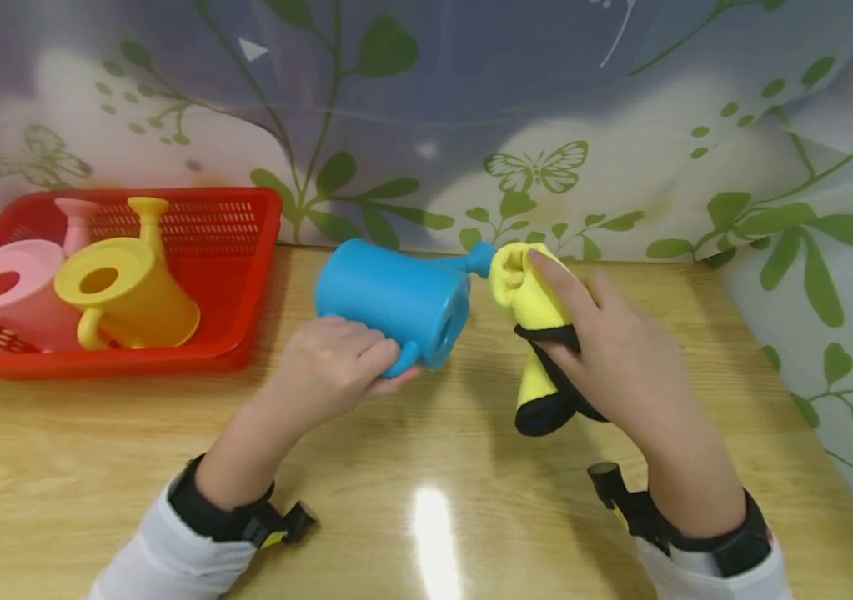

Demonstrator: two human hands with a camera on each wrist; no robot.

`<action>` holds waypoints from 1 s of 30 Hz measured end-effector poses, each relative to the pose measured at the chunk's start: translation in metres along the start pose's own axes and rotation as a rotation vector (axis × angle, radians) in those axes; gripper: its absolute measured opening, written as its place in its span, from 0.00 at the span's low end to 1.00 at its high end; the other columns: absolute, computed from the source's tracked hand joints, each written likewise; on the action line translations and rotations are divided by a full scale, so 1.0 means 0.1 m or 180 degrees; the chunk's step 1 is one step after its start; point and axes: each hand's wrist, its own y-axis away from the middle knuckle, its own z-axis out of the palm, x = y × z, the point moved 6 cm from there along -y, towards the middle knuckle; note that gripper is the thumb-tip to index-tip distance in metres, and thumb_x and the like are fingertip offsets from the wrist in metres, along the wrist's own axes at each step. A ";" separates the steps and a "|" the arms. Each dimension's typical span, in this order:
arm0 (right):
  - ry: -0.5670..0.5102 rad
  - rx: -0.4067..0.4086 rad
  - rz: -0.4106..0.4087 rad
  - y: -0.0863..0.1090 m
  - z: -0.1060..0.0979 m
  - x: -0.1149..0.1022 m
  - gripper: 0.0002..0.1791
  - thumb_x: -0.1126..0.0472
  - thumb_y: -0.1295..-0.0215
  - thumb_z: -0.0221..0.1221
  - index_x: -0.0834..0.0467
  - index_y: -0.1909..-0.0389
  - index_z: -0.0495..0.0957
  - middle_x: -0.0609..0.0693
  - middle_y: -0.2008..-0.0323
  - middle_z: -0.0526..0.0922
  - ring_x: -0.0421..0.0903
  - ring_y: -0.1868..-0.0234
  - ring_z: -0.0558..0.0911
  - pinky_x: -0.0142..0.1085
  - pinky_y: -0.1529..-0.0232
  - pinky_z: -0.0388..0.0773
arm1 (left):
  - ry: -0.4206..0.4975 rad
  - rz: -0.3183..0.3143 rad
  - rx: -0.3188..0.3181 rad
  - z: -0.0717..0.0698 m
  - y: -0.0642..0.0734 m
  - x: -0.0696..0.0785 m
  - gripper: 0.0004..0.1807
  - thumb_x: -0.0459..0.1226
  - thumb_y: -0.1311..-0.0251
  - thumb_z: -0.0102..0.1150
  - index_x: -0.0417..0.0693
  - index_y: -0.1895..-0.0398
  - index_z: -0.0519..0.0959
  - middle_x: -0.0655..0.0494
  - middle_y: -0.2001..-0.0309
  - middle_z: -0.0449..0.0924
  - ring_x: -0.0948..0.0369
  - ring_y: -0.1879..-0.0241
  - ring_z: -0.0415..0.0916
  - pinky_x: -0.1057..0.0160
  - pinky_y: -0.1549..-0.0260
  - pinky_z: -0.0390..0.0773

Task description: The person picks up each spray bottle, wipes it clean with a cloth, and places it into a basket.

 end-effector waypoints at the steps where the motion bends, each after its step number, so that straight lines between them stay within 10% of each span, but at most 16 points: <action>1: 0.0058 0.0061 -0.0119 -0.02 -0.05 -0.04 0.50 0.63 0.53 0.73 0.48 0.28 0.58 0.62 0.58 0.74 0.50 0.82 0.71 0.41 0.87 0.65 | -0.0009 0.0003 -0.0002 0.01 0.00 0.01 0.25 0.51 0.48 0.69 0.50 0.82 0.64 0.62 0.88 0.59 0.67 0.87 0.59 0.71 0.85 0.62; 17: 0.1008 -0.0064 -0.1543 -0.21 -0.34 -0.75 0.48 0.55 0.63 0.77 0.49 0.35 0.69 0.59 0.65 0.77 0.52 0.78 0.75 0.42 0.81 0.71 | -0.0007 -0.0054 -0.0141 0.06 0.01 0.01 0.24 0.52 0.45 0.67 0.50 0.82 0.66 0.62 0.88 0.60 0.66 0.87 0.60 0.70 0.85 0.60; 30: 0.1539 -0.0627 -0.1552 -0.28 -0.23 -0.93 0.39 0.64 0.52 0.71 0.49 0.36 0.70 0.60 0.60 0.77 0.47 0.81 0.70 0.37 0.82 0.68 | 0.0006 0.0069 -0.0075 0.09 -0.01 0.07 0.23 0.52 0.43 0.65 0.50 0.82 0.67 0.62 0.88 0.61 0.66 0.88 0.59 0.70 0.86 0.57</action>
